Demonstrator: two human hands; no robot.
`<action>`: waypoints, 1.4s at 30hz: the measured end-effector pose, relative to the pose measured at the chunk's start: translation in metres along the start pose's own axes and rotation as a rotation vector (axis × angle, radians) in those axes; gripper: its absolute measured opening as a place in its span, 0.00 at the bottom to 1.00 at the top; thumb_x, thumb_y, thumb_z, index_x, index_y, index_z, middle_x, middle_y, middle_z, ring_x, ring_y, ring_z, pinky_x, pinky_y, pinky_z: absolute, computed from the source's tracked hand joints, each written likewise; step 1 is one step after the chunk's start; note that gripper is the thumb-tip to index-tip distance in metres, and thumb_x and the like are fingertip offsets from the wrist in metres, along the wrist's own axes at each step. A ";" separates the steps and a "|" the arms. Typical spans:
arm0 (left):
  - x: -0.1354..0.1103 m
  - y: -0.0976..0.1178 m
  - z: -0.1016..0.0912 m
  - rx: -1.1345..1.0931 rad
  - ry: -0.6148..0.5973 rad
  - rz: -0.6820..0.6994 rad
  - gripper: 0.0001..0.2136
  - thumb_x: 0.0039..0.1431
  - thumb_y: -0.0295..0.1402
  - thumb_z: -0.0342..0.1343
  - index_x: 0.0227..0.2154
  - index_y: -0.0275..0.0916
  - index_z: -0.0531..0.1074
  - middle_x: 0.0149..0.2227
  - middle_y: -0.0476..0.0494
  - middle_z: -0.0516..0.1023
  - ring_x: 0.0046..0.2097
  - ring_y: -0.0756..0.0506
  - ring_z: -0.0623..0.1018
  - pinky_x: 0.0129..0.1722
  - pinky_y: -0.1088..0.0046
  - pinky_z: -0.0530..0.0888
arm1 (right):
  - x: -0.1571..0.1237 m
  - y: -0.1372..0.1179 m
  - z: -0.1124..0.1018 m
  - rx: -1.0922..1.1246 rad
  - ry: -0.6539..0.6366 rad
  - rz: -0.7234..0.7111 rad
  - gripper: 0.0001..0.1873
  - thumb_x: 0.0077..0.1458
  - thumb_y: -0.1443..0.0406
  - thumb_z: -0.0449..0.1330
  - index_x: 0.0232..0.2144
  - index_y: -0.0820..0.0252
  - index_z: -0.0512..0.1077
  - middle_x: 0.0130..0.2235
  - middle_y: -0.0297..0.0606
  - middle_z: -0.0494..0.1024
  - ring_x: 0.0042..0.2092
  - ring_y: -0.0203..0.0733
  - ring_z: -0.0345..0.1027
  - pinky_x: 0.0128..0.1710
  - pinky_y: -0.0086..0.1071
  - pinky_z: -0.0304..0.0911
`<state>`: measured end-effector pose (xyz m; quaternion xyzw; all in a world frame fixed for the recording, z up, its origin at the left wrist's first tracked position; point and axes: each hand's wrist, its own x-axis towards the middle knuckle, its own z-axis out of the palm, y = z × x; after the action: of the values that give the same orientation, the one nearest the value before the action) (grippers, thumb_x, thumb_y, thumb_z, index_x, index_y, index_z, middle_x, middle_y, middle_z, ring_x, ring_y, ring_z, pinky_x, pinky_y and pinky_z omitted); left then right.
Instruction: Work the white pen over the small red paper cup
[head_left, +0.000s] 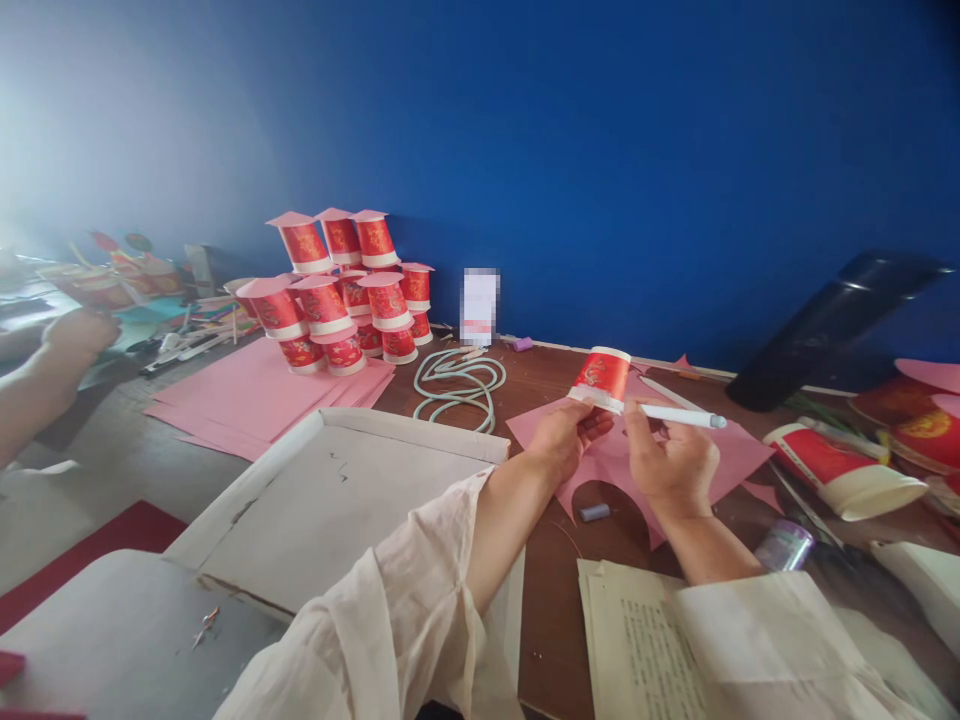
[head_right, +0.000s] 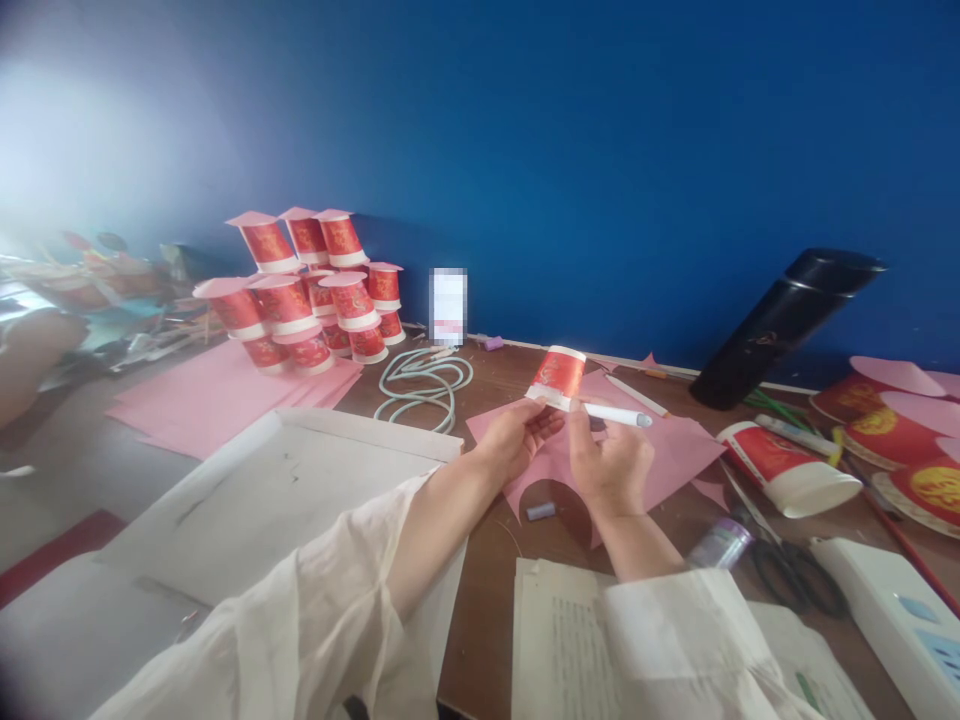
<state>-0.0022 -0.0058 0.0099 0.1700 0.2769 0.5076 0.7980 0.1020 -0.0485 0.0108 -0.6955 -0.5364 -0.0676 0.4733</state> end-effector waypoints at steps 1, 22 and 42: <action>0.000 0.000 0.000 0.002 -0.004 0.000 0.06 0.55 0.22 0.52 0.26 0.31 0.72 0.24 0.43 0.74 0.29 0.50 0.75 0.45 0.69 0.73 | 0.000 0.000 0.000 -0.002 0.006 -0.008 0.20 0.54 0.51 0.53 0.36 0.57 0.77 0.30 0.40 0.79 0.34 0.46 0.72 0.35 0.35 0.61; -0.002 0.002 0.002 -0.015 0.019 -0.007 0.07 0.56 0.22 0.51 0.24 0.31 0.71 0.23 0.43 0.73 0.28 0.50 0.75 0.44 0.69 0.74 | -0.002 0.000 0.001 0.030 0.052 -0.091 0.18 0.55 0.53 0.55 0.38 0.58 0.77 0.37 0.42 0.80 0.38 0.45 0.74 0.37 0.33 0.64; -0.001 0.001 0.001 -0.023 0.001 0.002 0.07 0.55 0.22 0.52 0.23 0.31 0.71 0.24 0.43 0.73 0.29 0.50 0.75 0.45 0.68 0.74 | -0.002 -0.003 0.000 0.012 0.032 -0.077 0.19 0.55 0.53 0.55 0.39 0.59 0.77 0.36 0.42 0.80 0.38 0.45 0.74 0.37 0.34 0.64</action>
<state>-0.0023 -0.0064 0.0112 0.1608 0.2710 0.5118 0.7992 0.0990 -0.0498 0.0116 -0.6704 -0.5555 -0.0937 0.4829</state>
